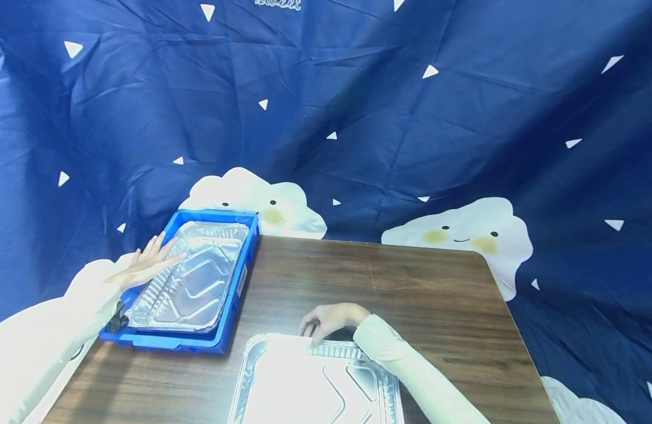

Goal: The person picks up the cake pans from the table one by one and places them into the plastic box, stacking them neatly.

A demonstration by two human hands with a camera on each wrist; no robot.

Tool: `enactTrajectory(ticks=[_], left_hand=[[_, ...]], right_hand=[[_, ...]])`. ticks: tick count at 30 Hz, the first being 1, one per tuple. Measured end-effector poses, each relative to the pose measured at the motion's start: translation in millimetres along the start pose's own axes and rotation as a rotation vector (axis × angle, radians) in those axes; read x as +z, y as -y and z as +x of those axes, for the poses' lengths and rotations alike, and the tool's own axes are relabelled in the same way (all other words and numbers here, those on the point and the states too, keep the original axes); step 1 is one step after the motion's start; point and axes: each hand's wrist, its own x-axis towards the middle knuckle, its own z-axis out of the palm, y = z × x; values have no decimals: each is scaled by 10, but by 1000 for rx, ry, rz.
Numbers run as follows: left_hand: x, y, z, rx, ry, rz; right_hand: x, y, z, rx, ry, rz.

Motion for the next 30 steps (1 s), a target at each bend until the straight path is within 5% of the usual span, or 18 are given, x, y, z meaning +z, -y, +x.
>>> enactTrajectory(ticks=[10,30], left_hand=[[5,24,27,-9,9,10],[17,34,28,-5,5,2]], right_hand=[[69,-101,-16,6,-6,-43],[38,-90,-47,-30,2,40]])
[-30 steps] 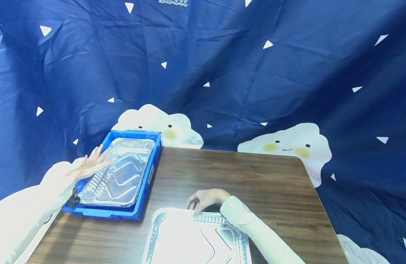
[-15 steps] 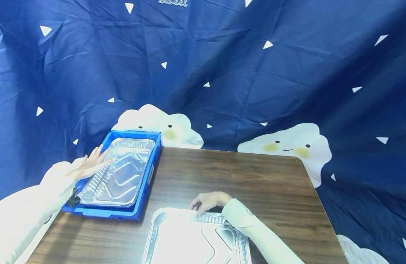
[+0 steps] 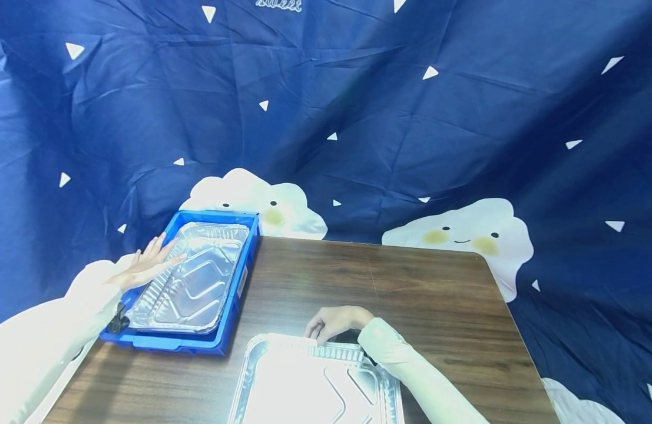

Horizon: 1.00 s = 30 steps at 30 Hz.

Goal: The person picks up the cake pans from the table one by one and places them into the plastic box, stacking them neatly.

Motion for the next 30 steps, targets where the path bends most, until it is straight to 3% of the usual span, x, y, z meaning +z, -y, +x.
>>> enactTrajectory(ticks=[7,17,24,30], left_hand=[[-12,-19,-15,3,0,-4],[-74,-236,-163,30,-32,-21],[-21,-21,-23,8,-4,-7],[-15,0,-6,2,3,2]], right_hand=[[-3,-49,9,-14,0,11],[6,-63,13,-122,-6,-31],[-24,-1,-42,-133,-76,-47],[-73,23,-106,-117,-142,-73]])
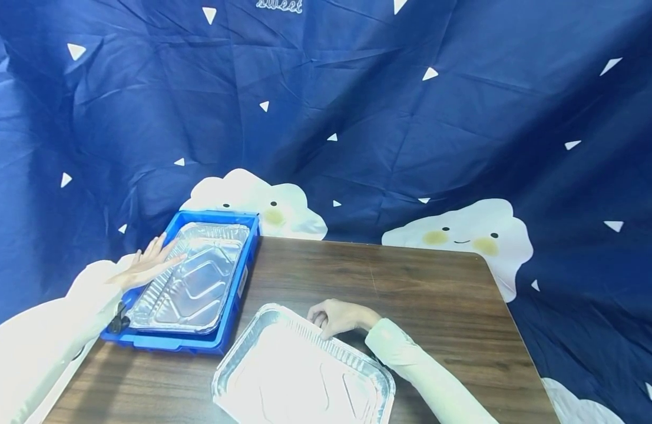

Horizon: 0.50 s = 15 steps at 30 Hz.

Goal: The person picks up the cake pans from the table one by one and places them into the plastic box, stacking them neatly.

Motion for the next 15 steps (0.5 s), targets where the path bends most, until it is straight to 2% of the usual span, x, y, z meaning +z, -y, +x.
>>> enactTrajectory(ticks=[15], left_hand=[[8,-11,-11,8,-12,15]], right_hand=[[-84,-29,-69,-31,-111,5]])
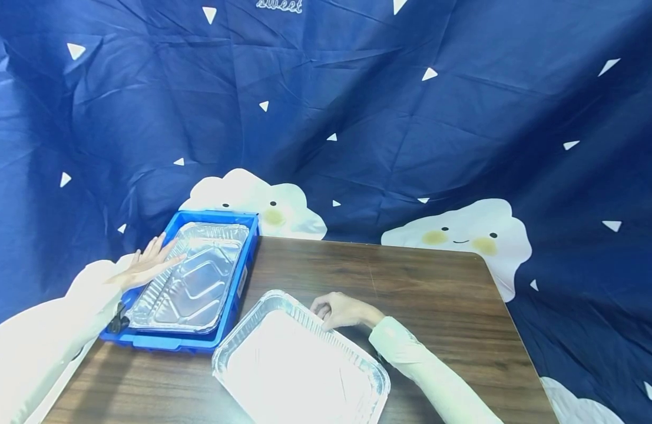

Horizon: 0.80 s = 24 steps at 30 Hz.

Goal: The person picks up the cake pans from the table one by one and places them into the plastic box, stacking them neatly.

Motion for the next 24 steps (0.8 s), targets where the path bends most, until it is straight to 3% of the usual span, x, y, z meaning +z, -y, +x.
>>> enactTrajectory(ticks=[13,24], left_hand=[[-5,10,6,-1,-4,-9],[-18,-30,-41,16,-15,-45]], right_hand=[[-128,75,-26,-33,-43,81],[-198,130,-63,-13,-81,167]])
